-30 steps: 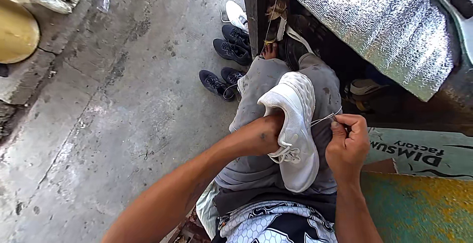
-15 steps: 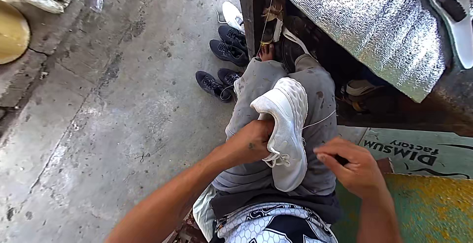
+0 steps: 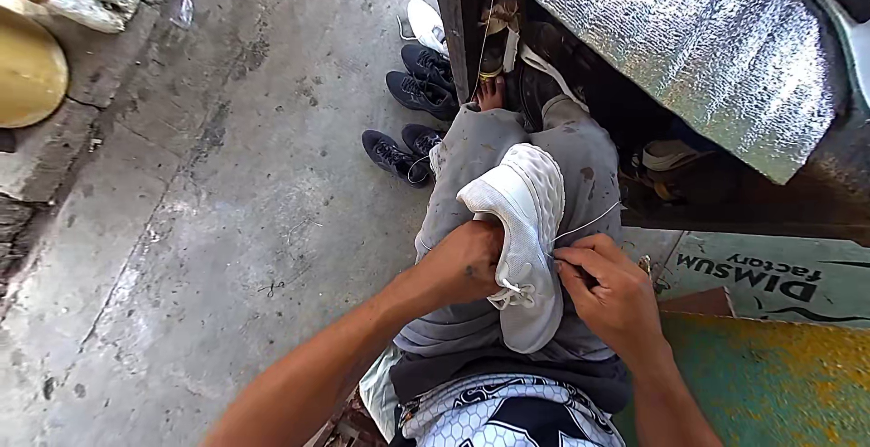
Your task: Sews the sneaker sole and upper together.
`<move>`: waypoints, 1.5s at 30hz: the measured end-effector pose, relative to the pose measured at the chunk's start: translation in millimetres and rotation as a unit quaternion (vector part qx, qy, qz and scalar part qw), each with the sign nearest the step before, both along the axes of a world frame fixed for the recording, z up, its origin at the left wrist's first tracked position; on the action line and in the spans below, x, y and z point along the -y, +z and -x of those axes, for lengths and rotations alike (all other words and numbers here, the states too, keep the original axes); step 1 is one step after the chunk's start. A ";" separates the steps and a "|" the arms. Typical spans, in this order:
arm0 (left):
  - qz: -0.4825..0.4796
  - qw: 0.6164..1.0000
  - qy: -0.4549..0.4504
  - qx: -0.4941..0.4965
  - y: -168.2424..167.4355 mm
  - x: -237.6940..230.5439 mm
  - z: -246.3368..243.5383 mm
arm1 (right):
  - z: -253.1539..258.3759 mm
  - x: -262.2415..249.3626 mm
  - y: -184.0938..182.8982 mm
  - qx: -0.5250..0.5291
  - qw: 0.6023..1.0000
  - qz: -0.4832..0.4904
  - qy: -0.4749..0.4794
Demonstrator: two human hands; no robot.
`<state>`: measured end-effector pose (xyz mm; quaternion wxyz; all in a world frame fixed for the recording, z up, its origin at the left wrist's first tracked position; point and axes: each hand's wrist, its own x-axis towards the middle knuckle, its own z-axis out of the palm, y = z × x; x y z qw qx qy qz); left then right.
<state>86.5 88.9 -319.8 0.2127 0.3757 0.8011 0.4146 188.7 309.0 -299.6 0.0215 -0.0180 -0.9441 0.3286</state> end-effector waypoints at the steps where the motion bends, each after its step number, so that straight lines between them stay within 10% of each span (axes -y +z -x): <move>1: 0.021 1.000 -0.007 -0.014 1.5 0.0 -0.2 | 0.9 0.8 0.3 0.001 1.000 -0.008 -0.001; 11: 0.108 0.994 -0.011 -0.009 15.7 4.0 2.4 | 2.4 -8.2 14.1 0.125 0.988 0.095 0.010; 23: 0.146 0.985 -0.039 -0.082 25.1 -1.0 12.4 | 18.2 2.6 14.0 0.167 0.846 0.507 -0.002; 32: 0.122 0.986 -0.075 -0.086 20.1 -1.5 18.7 | 9.4 -0.2 0.7 0.122 0.776 0.619 0.008; 35: 0.119 0.984 -0.081 -0.101 18.4 -1.6 17.4 | 11.2 -14.0 16.0 0.210 0.870 0.437 0.086; 39: 0.096 0.985 -0.096 -0.111 13.5 0.4 18.4 | 22.3 -37.0 56.5 0.236 0.951 -0.124 0.156; 45: 0.101 0.991 -0.079 -0.044 15.4 5.1 25.0 | 35.3 -25.6 48.5 -0.068 0.949 -0.283 0.119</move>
